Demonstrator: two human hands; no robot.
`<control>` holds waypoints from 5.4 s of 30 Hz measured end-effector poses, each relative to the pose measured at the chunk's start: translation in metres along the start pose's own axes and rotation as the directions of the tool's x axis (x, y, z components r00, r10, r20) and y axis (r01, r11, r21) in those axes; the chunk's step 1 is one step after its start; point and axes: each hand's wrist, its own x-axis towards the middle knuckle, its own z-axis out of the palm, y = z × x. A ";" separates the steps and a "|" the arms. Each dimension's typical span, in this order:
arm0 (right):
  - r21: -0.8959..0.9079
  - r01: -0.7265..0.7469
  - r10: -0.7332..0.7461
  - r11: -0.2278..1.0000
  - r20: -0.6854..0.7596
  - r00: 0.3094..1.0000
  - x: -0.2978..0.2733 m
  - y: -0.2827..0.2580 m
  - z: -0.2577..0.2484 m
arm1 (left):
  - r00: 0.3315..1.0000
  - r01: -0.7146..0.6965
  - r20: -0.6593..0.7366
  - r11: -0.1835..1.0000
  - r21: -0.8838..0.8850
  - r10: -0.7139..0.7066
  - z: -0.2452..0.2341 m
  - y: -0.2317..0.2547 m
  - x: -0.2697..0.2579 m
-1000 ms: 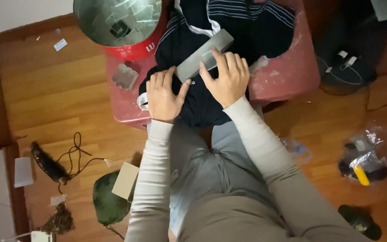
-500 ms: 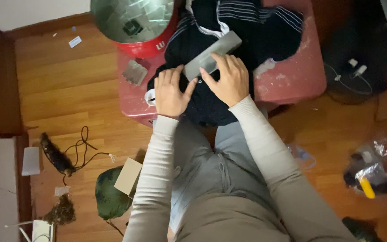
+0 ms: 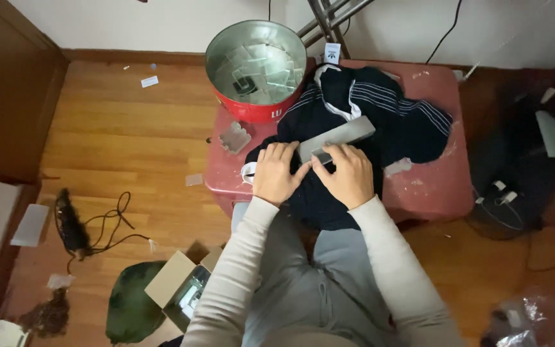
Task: Sharpening the edge of a metal piece using a manual sharpening stone.
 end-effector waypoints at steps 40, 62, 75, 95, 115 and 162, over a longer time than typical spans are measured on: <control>-0.043 -0.154 0.160 0.987 0.232 0.960 0.013 -0.015 0.008 | 1.000 0.000 -0.017 1.000 0.009 0.000 -0.001 -0.003 0.003; -0.150 -0.236 0.263 0.960 0.201 0.944 0.008 -0.022 0.026 | 0.999 -0.015 -0.043 1.000 0.006 0.015 -0.002 0.000 0.002; -0.168 -0.270 0.302 0.948 0.215 0.929 0.011 -0.010 0.044 | 0.998 -0.034 -0.057 0.999 0.018 0.035 0.008 -0.004 0.000; -0.141 -0.246 0.272 0.959 0.220 0.937 0.007 -0.017 0.031 | 0.999 -0.027 -0.034 0.999 0.025 0.028 0.003 0.000 -0.001; -0.155 -0.275 0.313 0.949 0.334 0.889 0.018 -0.029 0.025 | 0.999 -0.004 -0.037 0.999 0.042 0.006 0.002 -0.003 0.003; -0.186 -0.213 0.253 0.959 0.225 0.941 0.004 -0.023 0.024 | 0.999 -0.012 -0.035 1.000 0.025 0.012 0.001 0.003 0.001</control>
